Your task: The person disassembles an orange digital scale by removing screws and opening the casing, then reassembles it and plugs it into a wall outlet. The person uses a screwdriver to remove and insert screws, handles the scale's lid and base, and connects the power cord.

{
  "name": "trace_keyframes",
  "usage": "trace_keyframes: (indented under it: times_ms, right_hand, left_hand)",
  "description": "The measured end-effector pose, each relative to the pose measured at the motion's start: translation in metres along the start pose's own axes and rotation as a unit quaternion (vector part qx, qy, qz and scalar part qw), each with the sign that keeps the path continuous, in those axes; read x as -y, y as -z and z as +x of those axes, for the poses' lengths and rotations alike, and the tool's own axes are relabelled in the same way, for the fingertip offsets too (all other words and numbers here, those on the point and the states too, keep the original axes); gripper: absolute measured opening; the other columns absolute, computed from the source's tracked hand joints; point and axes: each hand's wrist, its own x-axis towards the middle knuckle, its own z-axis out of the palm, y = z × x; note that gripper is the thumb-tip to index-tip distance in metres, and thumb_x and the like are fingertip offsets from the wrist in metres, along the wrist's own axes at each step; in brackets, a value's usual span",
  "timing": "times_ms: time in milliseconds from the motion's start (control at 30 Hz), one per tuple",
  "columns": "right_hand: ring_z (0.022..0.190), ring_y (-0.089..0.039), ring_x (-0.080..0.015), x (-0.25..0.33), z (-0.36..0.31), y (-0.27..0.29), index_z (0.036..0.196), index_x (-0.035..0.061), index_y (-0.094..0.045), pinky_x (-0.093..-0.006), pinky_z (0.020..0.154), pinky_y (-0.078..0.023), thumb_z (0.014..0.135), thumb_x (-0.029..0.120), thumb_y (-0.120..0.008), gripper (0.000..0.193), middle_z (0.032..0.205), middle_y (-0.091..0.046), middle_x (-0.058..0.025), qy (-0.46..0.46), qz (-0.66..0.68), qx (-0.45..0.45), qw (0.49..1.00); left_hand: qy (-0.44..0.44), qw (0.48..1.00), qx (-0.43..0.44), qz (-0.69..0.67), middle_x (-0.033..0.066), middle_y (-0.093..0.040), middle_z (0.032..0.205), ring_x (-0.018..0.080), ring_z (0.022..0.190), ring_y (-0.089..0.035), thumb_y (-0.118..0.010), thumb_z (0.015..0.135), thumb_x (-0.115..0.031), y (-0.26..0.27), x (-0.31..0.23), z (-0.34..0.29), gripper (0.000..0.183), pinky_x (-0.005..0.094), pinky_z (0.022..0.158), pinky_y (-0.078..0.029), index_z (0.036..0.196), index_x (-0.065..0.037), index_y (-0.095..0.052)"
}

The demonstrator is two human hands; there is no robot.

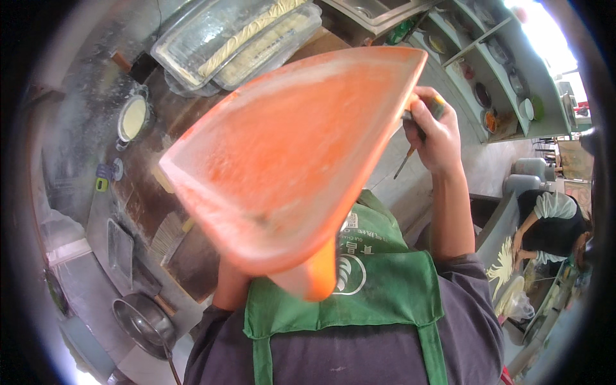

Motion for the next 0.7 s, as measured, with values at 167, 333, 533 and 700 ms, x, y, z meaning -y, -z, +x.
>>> trace_keyframes:
  times_ms: [167,333,533,700]
  right_hand:
    - [0.052,-0.047,-0.0044,0.018,-0.022,-0.003,0.119,-0.0056,-0.066,-0.0197,0.044,-0.033,0.093,0.023,-0.076,0.04,0.078,-0.062,-0.0021,0.054,-0.044,0.009,0.997]
    - [0.057,-0.053,-0.0059,0.03,-0.04,-0.005,0.124,-0.0085,-0.062,-0.0189,0.048,-0.038,0.092,0.027,-0.076,0.05,0.102,-0.07,-0.014,0.118,-0.049,0.015,0.992]
    - [0.059,-0.061,-0.0107,0.04,-0.059,-0.003,0.129,-0.0099,-0.059,-0.0207,0.05,-0.046,0.09,0.033,-0.081,0.062,0.12,-0.069,-0.0244,0.169,-0.042,0.026,0.984]
    - [0.061,-0.065,-0.013,0.048,-0.071,-0.002,0.13,-0.0081,-0.059,-0.0205,0.049,-0.048,0.086,0.039,-0.084,0.069,0.121,-0.068,-0.0257,0.197,-0.084,0.001,0.977]
  left_hand:
    - [-0.005,1.0,-0.011,0.015,0.0137,-0.048,0.155,0.0359,0.138,-0.049,-0.052,0.094,-0.057,0.001,0.005,0.007,0.079,0.0532,0.115,-0.041,0.156,-0.009,-0.04]
    - [-0.006,0.999,-0.02,0.031,0.0138,-0.048,0.155,0.0356,0.138,-0.049,-0.051,0.095,-0.057,0.003,0.01,0.01,0.079,0.0527,0.115,-0.041,0.156,-0.008,-0.04]
    - [-0.01,0.999,-0.028,0.037,0.0139,-0.048,0.155,0.0352,0.138,-0.049,-0.051,0.096,-0.058,0.004,0.015,0.013,0.079,0.052,0.115,-0.041,0.156,-0.008,-0.04]
    - [-0.012,0.999,-0.031,0.044,0.014,-0.048,0.155,0.0349,0.138,-0.049,-0.05,0.097,-0.059,0.005,0.017,0.017,0.078,0.0515,0.115,-0.041,0.156,-0.008,-0.039]
